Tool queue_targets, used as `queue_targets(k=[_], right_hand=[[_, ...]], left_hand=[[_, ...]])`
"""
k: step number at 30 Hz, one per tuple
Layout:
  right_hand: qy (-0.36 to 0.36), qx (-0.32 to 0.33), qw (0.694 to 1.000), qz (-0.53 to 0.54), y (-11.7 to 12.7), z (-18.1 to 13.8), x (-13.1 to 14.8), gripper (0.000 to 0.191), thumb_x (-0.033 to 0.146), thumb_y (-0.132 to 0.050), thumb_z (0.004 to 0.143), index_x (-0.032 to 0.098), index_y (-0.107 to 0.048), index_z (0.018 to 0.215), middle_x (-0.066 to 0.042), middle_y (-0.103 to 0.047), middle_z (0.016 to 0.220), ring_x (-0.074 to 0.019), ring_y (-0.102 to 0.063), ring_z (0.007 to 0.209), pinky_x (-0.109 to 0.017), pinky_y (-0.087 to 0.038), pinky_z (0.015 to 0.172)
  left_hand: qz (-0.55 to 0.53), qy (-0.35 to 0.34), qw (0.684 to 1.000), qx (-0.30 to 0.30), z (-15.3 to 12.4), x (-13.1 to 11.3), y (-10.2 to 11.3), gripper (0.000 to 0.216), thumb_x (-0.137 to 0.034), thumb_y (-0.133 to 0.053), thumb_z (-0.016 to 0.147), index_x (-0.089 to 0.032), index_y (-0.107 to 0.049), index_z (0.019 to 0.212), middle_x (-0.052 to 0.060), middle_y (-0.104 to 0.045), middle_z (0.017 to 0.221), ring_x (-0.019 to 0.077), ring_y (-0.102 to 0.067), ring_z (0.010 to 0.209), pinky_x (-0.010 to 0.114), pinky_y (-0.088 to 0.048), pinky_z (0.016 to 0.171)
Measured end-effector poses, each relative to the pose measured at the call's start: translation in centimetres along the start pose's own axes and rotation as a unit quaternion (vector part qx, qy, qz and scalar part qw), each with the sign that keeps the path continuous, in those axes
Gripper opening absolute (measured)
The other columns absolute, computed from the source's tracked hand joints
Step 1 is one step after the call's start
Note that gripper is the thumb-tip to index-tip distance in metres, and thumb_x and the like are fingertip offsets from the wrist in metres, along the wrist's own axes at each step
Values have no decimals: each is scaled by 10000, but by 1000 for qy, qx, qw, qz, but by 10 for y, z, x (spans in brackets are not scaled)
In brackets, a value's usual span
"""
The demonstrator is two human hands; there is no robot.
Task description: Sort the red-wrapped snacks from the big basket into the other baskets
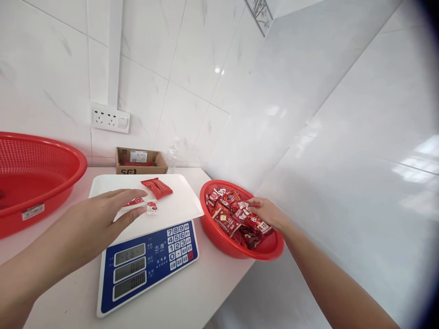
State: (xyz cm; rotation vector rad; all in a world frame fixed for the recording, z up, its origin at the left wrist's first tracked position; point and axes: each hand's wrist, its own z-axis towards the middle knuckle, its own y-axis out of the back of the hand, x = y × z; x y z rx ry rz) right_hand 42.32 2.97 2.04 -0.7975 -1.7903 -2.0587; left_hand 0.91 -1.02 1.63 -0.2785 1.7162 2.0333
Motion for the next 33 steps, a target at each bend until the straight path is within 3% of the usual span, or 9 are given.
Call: queue_targets(k=[6, 14, 19, 22, 25, 28, 33], right_hand=[[14, -43, 995, 84, -1, 9, 1, 107, 285, -554, 659, 201, -571, 723, 16, -645, 612, -150, -589, 561, -261, -441, 560], [24, -105, 987, 116, -5, 24, 0, 207, 293, -593, 635, 202, -624, 818, -26, -695, 787, -167, -625, 655, -288, -477, 618], [48, -156, 980, 112, -5, 31, -3, 200, 329, -610, 647, 194, -634, 793, -23, -662, 757, -164, -595, 665, -318, -482, 668], [52, -170, 971, 160, -5, 25, 9, 206, 329, -652, 626, 197, -633, 782, -7, -640, 739, -146, -575, 647, -316, -486, 679], [39, -115, 944, 306, -7, 6, 39, 253, 319, -739, 563, 205, -620, 755, 19, -608, 682, -118, -546, 587, -285, -486, 630], [44, -33, 895, 443, -18, -17, 77, 293, 292, -807, 518, 220, -617, 730, 29, -606, 669, -115, -558, 602, -262, -494, 609], [74, 74, 834, 541, -58, -48, 136, 258, 286, -817, 551, 233, -634, 725, 22, -646, 753, -124, -590, 680, -259, -505, 636]], left_hand=[[5, -18, 1000, -5, 1, 5, -4, 471, -507, -300, 884, -304, -528, 1243, 49, -630, 1225, 304, -600, 1052, 425, -436, 863], [10, -24, 1000, -14, 2, 7, -7, 484, -530, -298, 878, -313, -536, 1239, 50, -645, 1197, 301, -597, 1059, 440, -440, 873], [4, -36, 999, -17, 3, 12, -11, 481, -528, -312, 868, -335, -533, 1249, 31, -633, 1222, 293, -583, 1099, 446, -438, 897], [-3, -34, 999, -22, 3, 11, -11, 481, -532, -323, 858, -343, -543, 1243, 24, -626, 1234, 293, -579, 1108, 450, -448, 895], [-37, -39, 998, -30, 1, 5, -8, 464, -526, -352, 855, -329, -574, 1212, 33, -623, 1240, 301, -578, 1107, 447, -456, 889], [-124, -62, 990, -19, -3, -4, -5, 452, -516, -404, 860, -296, -572, 1217, 50, -593, 1286, 295, -529, 1178, 424, -432, 939], [-327, -113, 937, 39, -11, -13, -2, 510, -460, -525, 834, -294, -475, 1313, 74, -520, 1358, 251, -510, 1204, 373, -451, 943]])
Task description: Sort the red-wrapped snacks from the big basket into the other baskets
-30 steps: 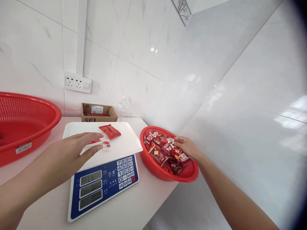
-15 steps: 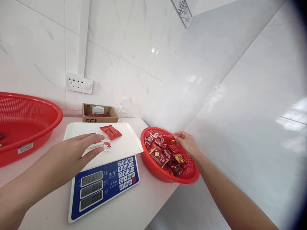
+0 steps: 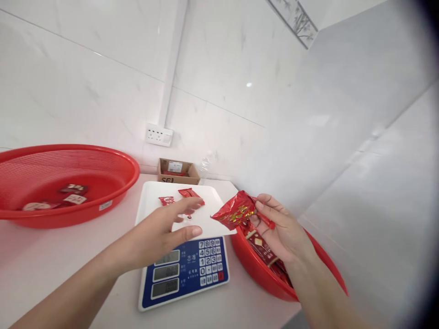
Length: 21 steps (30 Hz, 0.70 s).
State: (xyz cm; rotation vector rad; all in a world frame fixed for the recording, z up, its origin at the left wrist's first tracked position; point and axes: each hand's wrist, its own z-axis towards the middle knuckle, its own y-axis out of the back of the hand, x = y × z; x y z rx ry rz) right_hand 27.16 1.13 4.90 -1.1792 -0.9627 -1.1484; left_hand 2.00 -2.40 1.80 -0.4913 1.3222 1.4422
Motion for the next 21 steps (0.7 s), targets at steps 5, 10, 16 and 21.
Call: queue_targets(k=[5, 10, 16, 21], right_hand=[[-7, 107, 991, 84, -64, -2, -22, 233, 293, -820, 569, 226, -649, 712, 14, -646, 758, -117, -575, 683, -246, -494, 642], [23, 199, 977, 76, -93, 2, -29, 323, 400, -781, 641, 247, -668, 902, 9, -615, 798, -80, -511, 581, -196, -422, 503], [116, 208, 970, -44, -95, 7, -40, 328, 490, -656, 751, 195, -676, 892, -17, -603, 689, -121, -494, 580, -233, -419, 513], [106, 225, 964, -98, -84, 8, -39, 286, 457, -620, 780, 176, -672, 796, -26, -619, 697, -147, -536, 628, -245, -449, 549]], left_hand=[[-150, -8, 988, -41, -2, -9, 3, 391, -418, -545, 844, -205, -578, 1170, 88, -663, 1066, 194, -633, 884, 290, -522, 702], [-298, -7, 945, -136, -1, -9, 10, 364, -424, -522, 865, -157, -575, 1107, 88, -673, 955, 162, -647, 760, 268, -526, 634], [-298, 4, 949, -105, -2, -12, 7, 296, -374, -608, 824, -144, -604, 1010, 91, -679, 957, 190, -660, 824, 310, -538, 728], [-282, 23, 953, -106, 3, -9, -1, 292, -409, -588, 828, -164, -609, 986, 55, -674, 901, 178, -638, 802, 293, -526, 706]])
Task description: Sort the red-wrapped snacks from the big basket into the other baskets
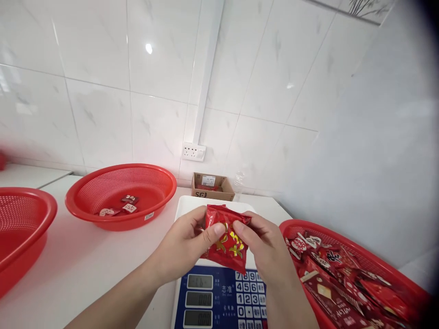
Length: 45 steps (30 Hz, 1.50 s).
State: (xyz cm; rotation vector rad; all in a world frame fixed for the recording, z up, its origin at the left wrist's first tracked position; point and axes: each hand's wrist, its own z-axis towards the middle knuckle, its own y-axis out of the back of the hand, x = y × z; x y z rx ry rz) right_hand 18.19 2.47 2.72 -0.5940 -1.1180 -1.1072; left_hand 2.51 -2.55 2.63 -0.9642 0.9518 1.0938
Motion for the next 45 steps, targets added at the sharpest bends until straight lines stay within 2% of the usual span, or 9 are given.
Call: queue_targets(k=[4, 7, 12, 16, 20, 26, 35, 38, 45], right_hand=[[-17, 59, 997, -40, 9, -3, 3, 315, 480, -580, 803, 176, -662, 808, -36, -628, 722, -161, -559, 661, -253, -468, 567], [-7, 68, 997, -42, 12, -5, 3, 361, 516, -534, 824, 175, -631, 755, -37, -620, 706, -155, -543, 645, -252, -456, 564], [-7, 31, 998, -54, 12, -7, 4, 427, 497, -525, 835, 184, -479, 547, 14, -478, 539, -107, -410, 511, -220, -358, 462], [4, 20, 999, -31, 13, -10, 6, 338, 456, -548, 824, 191, -555, 614, 6, -514, 593, -122, -448, 552, -229, -381, 496], [12, -13, 999, -37, 14, -13, 6, 369, 428, -545, 832, 196, -484, 552, 22, -445, 548, -115, -400, 533, -228, -355, 491], [24, 8, 998, -61, 11, -18, 9, 400, 443, -540, 838, 196, -460, 535, 28, -440, 527, -105, -365, 498, -234, -313, 466], [-12, 4, 999, -39, 7, -26, 13, 340, 467, -559, 826, 202, -576, 613, -2, -515, 562, -142, -466, 539, -262, -387, 486], [-3, -23, 999, -31, 4, -28, 17, 363, 503, -555, 817, 210, -617, 611, -12, -541, 539, -154, -491, 523, -275, -403, 475], [-6, -22, 998, -50, 4, -32, 20, 352, 488, -555, 820, 198, -649, 642, -13, -554, 526, -144, -497, 508, -262, -421, 462]], left_hand=[[44, -21, 996, -74, 2, 5, -1, 268, -428, -566, 835, -176, -609, 754, -12, -616, 718, 111, -563, 662, 204, -469, 594], [61, -18, 994, -87, 3, 6, -1, 292, -425, -569, 832, -176, -586, 681, -28, -571, 654, 92, -510, 597, 184, -431, 541], [56, -8, 995, -87, -1, 6, -4, 300, -430, -561, 835, -176, -583, 677, -17, -564, 663, 106, -521, 626, 199, -445, 567], [56, -21, 995, -83, -4, 4, -5, 288, -409, -564, 839, -182, -587, 663, -21, -563, 654, 96, -506, 599, 189, -425, 538], [43, -19, 995, -85, -4, 1, -5, 288, -403, -581, 827, -180, -590, 646, -15, -577, 656, 101, -504, 599, 197, -427, 540], [-19, 5, 994, -111, -4, 1, -3, 320, -436, -613, 796, -169, -569, 624, -21, -537, 608, 101, -502, 571, 217, -447, 557], [-56, 2, 994, -99, -3, -1, 1, 254, -412, -638, 791, -177, -629, 694, -23, -603, 637, 70, -516, 536, 165, -419, 494], [-61, -1, 993, -101, -4, -3, 3, 252, -409, -649, 782, -180, -606, 687, -34, -587, 625, 61, -502, 521, 157, -414, 483], [-38, -1, 993, -114, -6, -8, 2, 306, -434, -625, 786, -170, -565, 644, -39, -536, 573, 56, -440, 466, 159, -372, 427]])
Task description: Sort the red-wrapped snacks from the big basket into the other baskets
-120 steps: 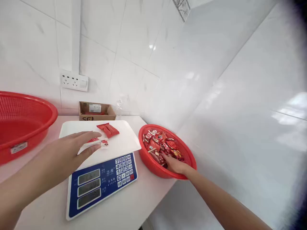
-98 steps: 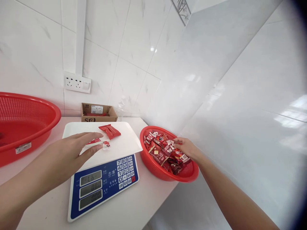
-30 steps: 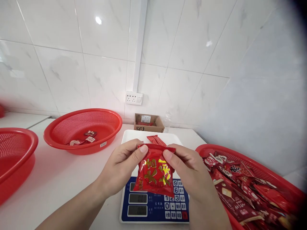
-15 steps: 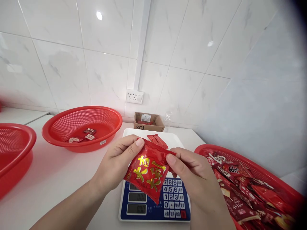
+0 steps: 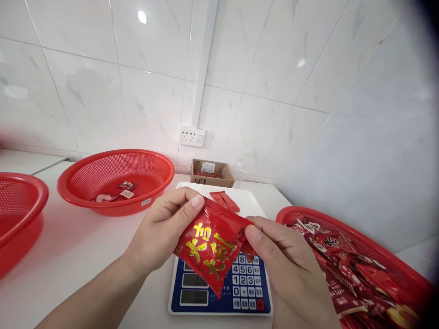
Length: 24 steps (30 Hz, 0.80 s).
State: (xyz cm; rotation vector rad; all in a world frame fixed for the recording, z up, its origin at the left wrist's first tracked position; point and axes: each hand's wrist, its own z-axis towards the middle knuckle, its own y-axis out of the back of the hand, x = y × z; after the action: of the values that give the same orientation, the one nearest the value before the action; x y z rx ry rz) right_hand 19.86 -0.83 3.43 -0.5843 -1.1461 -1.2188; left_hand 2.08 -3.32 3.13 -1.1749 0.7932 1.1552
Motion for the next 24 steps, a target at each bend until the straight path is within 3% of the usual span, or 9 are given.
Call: queue_targets(k=[4, 7, 9, 14, 19, 22, 24], right_hand=[[-5, 33, 999, 10, 0, 4, 1, 313, 442, -571, 817, 187, -625, 644, -2, -578, 572, -122, -508, 533, -227, -417, 478], [13, 81, 997, -12, 1, 11, 1, 250, 418, -599, 802, 188, -646, 716, -2, -616, 643, -122, -534, 574, -220, -440, 515], [31, 79, 995, -44, 1, 14, -1, 259, 401, -585, 816, 185, -624, 677, 7, -594, 611, -112, -513, 551, -213, -429, 503], [63, -38, 995, -70, -2, 14, -2, 330, 398, -565, 830, 185, -549, 578, 33, -506, 495, -89, -432, 450, -195, -352, 405], [111, -166, 979, -44, -6, 12, -2, 306, 390, -577, 825, 187, -576, 596, 37, -506, 485, -85, -424, 433, -189, -339, 387], [125, -186, 974, -21, -6, 11, -3, 298, 391, -578, 823, 187, -581, 606, 35, -511, 488, -87, -431, 439, -189, -354, 394], [120, -160, 980, -7, -4, 12, -4, 277, 381, -583, 818, 188, -583, 618, 32, -529, 505, -88, -446, 448, -187, -371, 405]], left_hand=[[10, 4, 1000, 6, -1, -2, -1, 303, -426, -599, 810, -171, -575, 648, -44, -533, 569, 51, -440, 474, 148, -368, 433], [66, -5, 997, 43, 0, -1, -2, 277, -396, -594, 824, -168, -603, 667, -44, -530, 578, 48, -451, 497, 138, -370, 447], [96, -10, 993, 64, 0, 1, -3, 284, -394, -581, 835, -164, -604, 670, -43, -519, 578, 49, -448, 503, 137, -369, 450], [101, -43, 992, 62, 1, 2, 0, 278, -441, -523, 864, -189, -627, 807, -20, -598, 711, 73, -531, 613, 150, -433, 533], [99, -28, 989, 110, 2, 0, 1, 205, -393, -580, 843, -196, -624, 878, -10, -631, 765, 89, -581, 670, 166, -474, 597], [96, -34, 989, 108, 2, 0, 1, 184, -379, -583, 845, -199, -623, 854, -14, -629, 764, 88, -584, 681, 164, -478, 605], [107, -45, 989, 96, 1, 0, 2, 162, -360, -597, 839, -201, -629, 841, -21, -621, 756, 82, -576, 677, 157, -474, 602]])
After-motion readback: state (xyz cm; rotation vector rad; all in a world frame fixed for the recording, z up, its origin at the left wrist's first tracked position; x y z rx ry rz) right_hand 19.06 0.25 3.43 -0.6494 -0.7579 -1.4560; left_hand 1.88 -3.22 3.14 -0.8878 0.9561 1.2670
